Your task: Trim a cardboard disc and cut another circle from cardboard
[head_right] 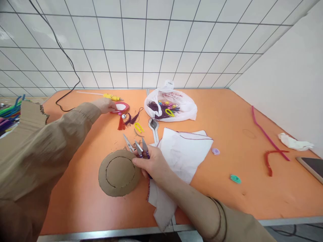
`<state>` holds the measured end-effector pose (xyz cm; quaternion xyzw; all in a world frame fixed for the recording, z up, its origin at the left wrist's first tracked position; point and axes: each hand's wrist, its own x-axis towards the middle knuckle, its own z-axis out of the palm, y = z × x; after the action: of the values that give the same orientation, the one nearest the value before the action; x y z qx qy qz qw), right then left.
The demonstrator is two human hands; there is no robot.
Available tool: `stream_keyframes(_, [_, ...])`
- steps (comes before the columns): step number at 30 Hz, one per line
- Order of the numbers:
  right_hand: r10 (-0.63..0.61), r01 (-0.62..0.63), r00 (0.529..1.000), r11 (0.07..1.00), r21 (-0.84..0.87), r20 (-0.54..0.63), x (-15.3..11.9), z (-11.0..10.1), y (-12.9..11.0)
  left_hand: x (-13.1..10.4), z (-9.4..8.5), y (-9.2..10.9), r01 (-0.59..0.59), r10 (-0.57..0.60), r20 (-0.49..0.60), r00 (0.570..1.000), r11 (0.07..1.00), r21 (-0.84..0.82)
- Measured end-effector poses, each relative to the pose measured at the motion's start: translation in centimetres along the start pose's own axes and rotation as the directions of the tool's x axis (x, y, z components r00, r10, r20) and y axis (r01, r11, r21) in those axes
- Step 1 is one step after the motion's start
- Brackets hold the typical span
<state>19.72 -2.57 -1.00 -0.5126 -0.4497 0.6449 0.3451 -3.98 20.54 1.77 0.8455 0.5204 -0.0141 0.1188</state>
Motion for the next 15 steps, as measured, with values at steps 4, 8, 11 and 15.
stream_keyframes(4, [-0.002, 0.002, 1.0, 1.0, -0.005, 0.006, -0.07, 0.06, -0.08, 0.14, 0.03, 0.2, -0.015, 0.014, 0.013, 1.0, 0.992, 0.125])
stream_keyframes(8, [0.006, -0.006, 1.0, 1.0, -0.001, -0.001, -0.07, 0.13, -0.11, 0.1, 0.16, 0.25, -0.026, 0.025, 0.008, 1.0, 0.98, 0.196])
stream_keyframes(11, [0.003, -0.003, 1.0, 1.0, -0.011, -0.002, -0.09, 0.21, -0.12, 0.04, 0.35, 0.25, -0.033, 0.035, -0.006, 0.999, 0.976, 0.214])
stream_keyframes(15, [-0.005, 0.005, 1.0, 1.0, -0.015, -0.005, -0.19, 0.29, -0.17, -0.16, 0.76, 0.28, -0.046, 0.056, -0.042, 0.998, 0.976, 0.213])
